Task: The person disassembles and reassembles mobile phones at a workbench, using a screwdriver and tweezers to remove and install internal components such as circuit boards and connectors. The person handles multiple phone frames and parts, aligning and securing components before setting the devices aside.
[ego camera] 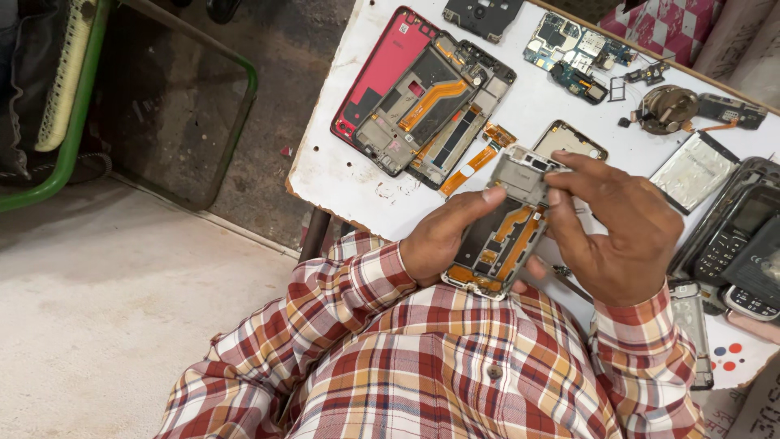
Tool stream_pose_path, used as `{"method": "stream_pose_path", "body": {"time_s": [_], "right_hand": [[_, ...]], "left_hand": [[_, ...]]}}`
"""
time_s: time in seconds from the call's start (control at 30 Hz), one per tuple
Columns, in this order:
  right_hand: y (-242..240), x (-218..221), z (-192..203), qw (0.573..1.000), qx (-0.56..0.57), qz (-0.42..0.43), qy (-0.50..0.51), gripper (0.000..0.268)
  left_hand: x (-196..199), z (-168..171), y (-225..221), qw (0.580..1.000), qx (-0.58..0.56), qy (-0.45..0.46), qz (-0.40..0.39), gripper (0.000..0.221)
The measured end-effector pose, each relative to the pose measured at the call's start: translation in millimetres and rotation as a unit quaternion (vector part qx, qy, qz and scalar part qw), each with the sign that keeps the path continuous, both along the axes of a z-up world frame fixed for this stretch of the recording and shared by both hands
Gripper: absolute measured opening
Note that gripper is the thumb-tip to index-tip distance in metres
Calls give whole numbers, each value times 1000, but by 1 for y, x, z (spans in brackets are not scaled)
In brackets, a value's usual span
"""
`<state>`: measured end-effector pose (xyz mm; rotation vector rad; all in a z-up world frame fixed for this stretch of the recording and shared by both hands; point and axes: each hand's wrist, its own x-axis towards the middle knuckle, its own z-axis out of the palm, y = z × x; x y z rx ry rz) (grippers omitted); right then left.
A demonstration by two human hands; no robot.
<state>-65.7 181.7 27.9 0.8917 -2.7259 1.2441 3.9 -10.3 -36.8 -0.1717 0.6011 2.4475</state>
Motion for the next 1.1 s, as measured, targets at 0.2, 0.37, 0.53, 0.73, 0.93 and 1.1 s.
{"method": "stream_pose_path", "body": {"time_s": [0.2, 0.37, 0.53, 0.73, 0.93, 1.1], "right_hand": [[11, 2, -15, 953, -257, -15, -158, 16], [23, 6, -28, 938, -281, -19, -202, 26], [24, 6, -34, 917, -331, -28, -221, 30], [28, 8, -35, 922, -314, -27, -226, 34], [36, 10, -38, 917, -302, -39, -257, 25], [37, 7, -44, 849, -394, -32, -350, 18]], "left_hand": [[-3, 8, -4, 998, 18, 60, -7, 69], [-4, 3, -3, 997, -22, 71, -15, 69], [0, 2, 9, 959, -195, 204, 24, 53], [3, 10, 7, 914, -308, 256, 59, 57], [3, 9, 4, 928, -305, 214, -3, 47], [2, 2, 7, 954, -221, 202, -9, 46]]}}
